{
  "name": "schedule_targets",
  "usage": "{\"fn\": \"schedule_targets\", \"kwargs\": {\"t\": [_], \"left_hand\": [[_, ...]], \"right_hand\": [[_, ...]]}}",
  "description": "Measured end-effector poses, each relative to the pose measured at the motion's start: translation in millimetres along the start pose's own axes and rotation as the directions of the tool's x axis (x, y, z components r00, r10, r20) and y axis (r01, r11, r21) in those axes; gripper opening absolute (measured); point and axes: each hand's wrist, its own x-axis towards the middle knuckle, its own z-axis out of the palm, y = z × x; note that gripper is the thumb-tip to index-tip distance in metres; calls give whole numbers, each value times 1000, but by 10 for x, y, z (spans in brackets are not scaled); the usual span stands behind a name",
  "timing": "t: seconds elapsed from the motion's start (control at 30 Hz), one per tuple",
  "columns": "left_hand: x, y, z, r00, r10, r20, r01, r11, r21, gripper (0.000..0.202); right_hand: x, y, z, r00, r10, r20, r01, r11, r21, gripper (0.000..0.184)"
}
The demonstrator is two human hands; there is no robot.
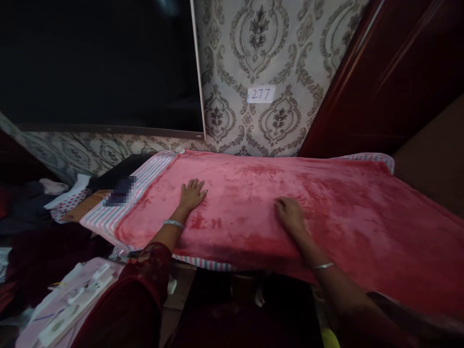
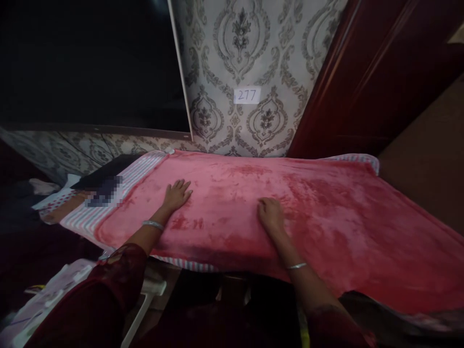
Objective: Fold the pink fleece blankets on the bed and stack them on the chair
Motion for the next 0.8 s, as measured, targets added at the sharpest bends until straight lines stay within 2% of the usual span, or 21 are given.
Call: {"fn": "schedule_targets", "kwargs": {"t": [0.07, 0.17, 0.23, 0.3, 0.43, 0.57, 0.7, 0.8], "left_hand": [[6, 7, -6, 1000, 1, 1, -1, 1000, 7, 60], [11, 11, -19, 1000, -1, 11, 1, 1000, 19, 62], [15, 9, -29, 1000, -3, 13, 3, 1000, 28, 62], [24, 8, -40, 1000, 0, 4, 0, 999, 40, 62], [49, 11, -68, 1000, 4, -1, -4, 998, 58, 61], [80, 4, -98, 1000, 26, -10, -25, 997, 68, 62], [130, 3, -133, 999, 36, -20, -35, 998, 52, 64], [138, 41, -188, 1000, 23, -4, -23, 1000, 12, 68]], "right_hand": [[175, -329, 83, 994, -86, 64, 89, 995, -49, 45], [425, -758, 270, 971, -114, 210, 143, 982, -124, 57], [529, -910, 389, 948, -125, 291, 173, 974, -145, 60], [570, -951, 478, 927, -142, 346, 203, 968, -147, 58], [561, -900, 539, 919, -157, 363, 220, 965, -141, 57], [578, -773, 407, 928, -143, 345, 201, 970, -137, 53], [561, -338, 72, 966, 25, 258, 32, 977, -213, 52], [464, 92, -194, 961, 171, 215, -105, 952, -287, 53]]}}
